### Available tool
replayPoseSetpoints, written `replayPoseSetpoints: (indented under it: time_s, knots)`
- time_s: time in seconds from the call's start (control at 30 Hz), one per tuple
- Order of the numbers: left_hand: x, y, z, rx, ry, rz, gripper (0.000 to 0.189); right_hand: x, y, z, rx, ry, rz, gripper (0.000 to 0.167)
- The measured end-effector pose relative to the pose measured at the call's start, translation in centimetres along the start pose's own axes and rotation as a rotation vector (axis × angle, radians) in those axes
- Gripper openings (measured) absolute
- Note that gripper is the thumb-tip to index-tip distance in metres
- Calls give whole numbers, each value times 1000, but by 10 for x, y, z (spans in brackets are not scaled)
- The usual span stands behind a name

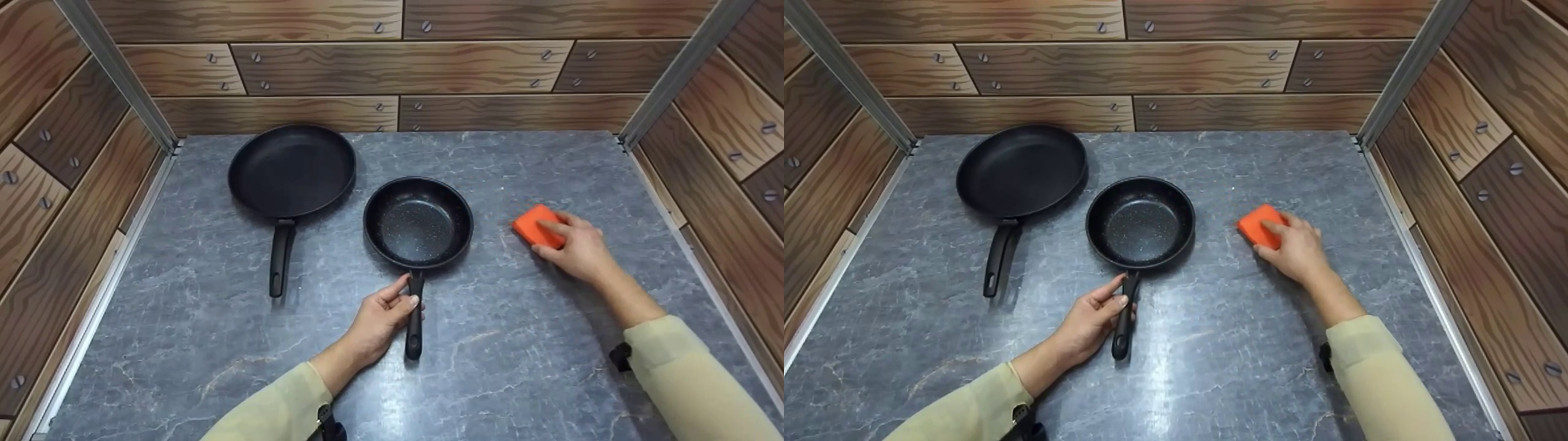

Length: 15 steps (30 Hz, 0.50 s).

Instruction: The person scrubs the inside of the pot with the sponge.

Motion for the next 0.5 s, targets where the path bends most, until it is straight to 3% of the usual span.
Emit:
replayPoseSetpoints:
  time_s: [0.2, 0.5]
  knots:
    - [0, 0, 0, 10, 4, 11, 65, -3, -1, -5, -4, -4, -17, 56]
    - [0, 0, 0, 13, 12, 21, 65, -5, 2, -10, -15, 37, 52, 58]
Point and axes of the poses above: each hand's wrist, its own x-axis towards the middle knuckle, its own y-axis out of the palm, z = x × y, the point moved 6 cm from there along x, towards the middle knuckle, and after that the axes turned 14 degrees about -z, right-handed, at the moved point
